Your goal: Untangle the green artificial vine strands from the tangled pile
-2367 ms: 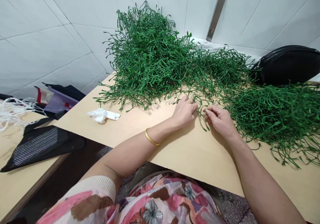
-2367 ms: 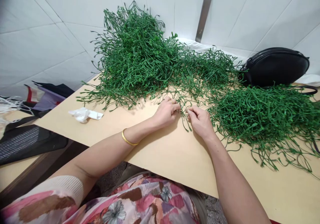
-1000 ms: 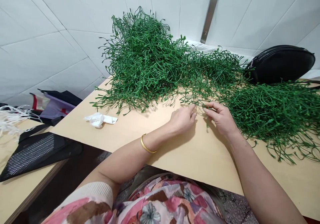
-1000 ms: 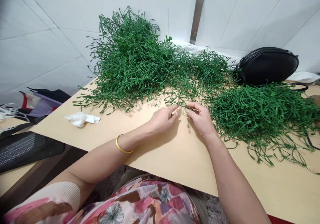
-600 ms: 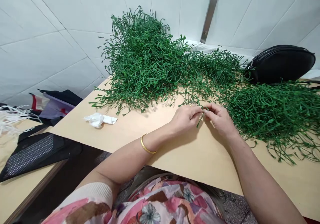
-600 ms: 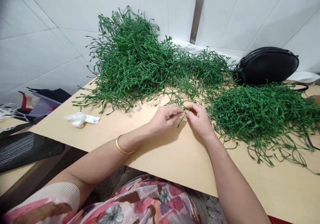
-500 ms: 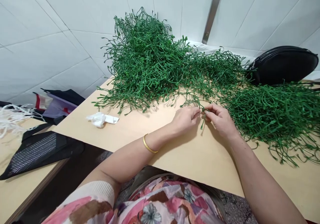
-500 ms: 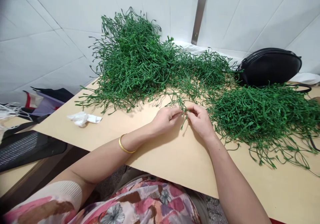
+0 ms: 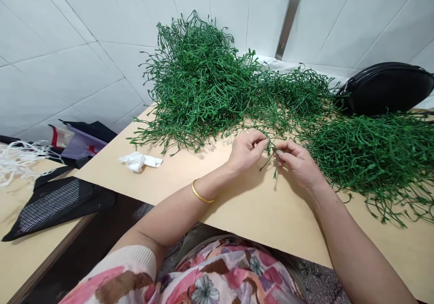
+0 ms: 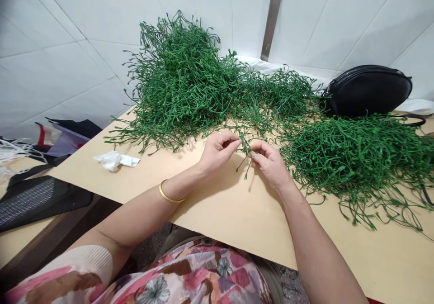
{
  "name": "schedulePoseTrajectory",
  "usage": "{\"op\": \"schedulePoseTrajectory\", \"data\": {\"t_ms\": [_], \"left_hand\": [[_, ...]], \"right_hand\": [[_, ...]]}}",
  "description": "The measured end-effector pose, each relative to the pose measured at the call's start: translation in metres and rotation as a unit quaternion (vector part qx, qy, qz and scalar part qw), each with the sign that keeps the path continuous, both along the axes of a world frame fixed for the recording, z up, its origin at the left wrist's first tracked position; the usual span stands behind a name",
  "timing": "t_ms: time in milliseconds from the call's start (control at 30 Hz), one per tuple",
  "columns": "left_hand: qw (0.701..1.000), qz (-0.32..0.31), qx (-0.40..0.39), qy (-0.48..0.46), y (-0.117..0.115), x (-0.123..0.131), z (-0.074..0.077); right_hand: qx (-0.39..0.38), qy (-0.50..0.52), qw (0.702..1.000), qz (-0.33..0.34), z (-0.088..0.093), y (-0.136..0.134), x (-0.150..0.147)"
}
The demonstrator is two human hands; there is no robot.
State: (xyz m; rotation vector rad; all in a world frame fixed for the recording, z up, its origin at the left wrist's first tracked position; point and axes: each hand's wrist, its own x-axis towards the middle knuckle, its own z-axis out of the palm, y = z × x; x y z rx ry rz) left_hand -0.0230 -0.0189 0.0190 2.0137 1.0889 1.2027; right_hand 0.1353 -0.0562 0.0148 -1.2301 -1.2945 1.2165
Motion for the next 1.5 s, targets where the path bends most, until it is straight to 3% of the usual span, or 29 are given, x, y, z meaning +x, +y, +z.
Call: {"op": "schedulePoseTrajectory", "data": {"t_ms": [133,233,367,433,567,833,1000,1100,1267,1367,1433,1500], "left_hand": [[0.989,-0.072,0.094,0.084,0.005,-0.002,-0.004],[0.976,-0.134,0.093,0.144,0.011,-0.003,-0.006],[0.976,-0.156,-0.005,0.155,0.016,-0.005,-0.004],[0.974,-0.173,-0.104,0.106,0.017,-0.006,-0.003],[0.936,-0.217,-0.278,-0.008,0.015,-0.008,0.002],[0.895,-0.217,-0.373,-0.115,0.017,-0.009,0.004],[0.893,-0.205,-0.39,-0.097,0.018,-0.008,-0.001],[0.88,-0.228,-0.4,-0.113,0.016,-0.009,0.001],[0.844,-0.272,-0.435,-0.154,0.016,-0.012,0.004],[0.829,-0.271,-0.444,-0.206,0.022,-0.015,-0.001],[0.842,-0.251,-0.424,-0.22,0.027,-0.015,-0.004],[0.865,-0.223,-0.4,-0.208,0.029,-0.014,-0.006]], "right_hand": [[0.051,-0.052,0.997,0.036,-0.001,0.0,-0.001],[0.064,-0.062,0.996,0.031,-0.003,0.001,-0.001],[0.035,-0.062,0.997,0.024,-0.005,0.001,0.001],[0.014,-0.065,0.998,0.021,-0.004,0.001,0.001],[0.003,-0.064,0.998,0.006,-0.002,0.0,0.0],[0.019,-0.056,0.998,0.003,-0.007,0.003,0.0],[0.042,-0.133,0.99,0.022,-0.009,0.006,0.004],[0.066,-0.154,0.984,0.053,-0.008,0.006,0.006],[0.008,-0.004,0.993,0.119,0.0,0.003,0.007],[0.026,0.129,0.987,0.093,0.007,0.001,0.014],[0.056,0.165,0.984,0.043,0.012,0.001,0.02],[0.06,0.14,0.988,0.002,0.014,0.001,0.023]]}}
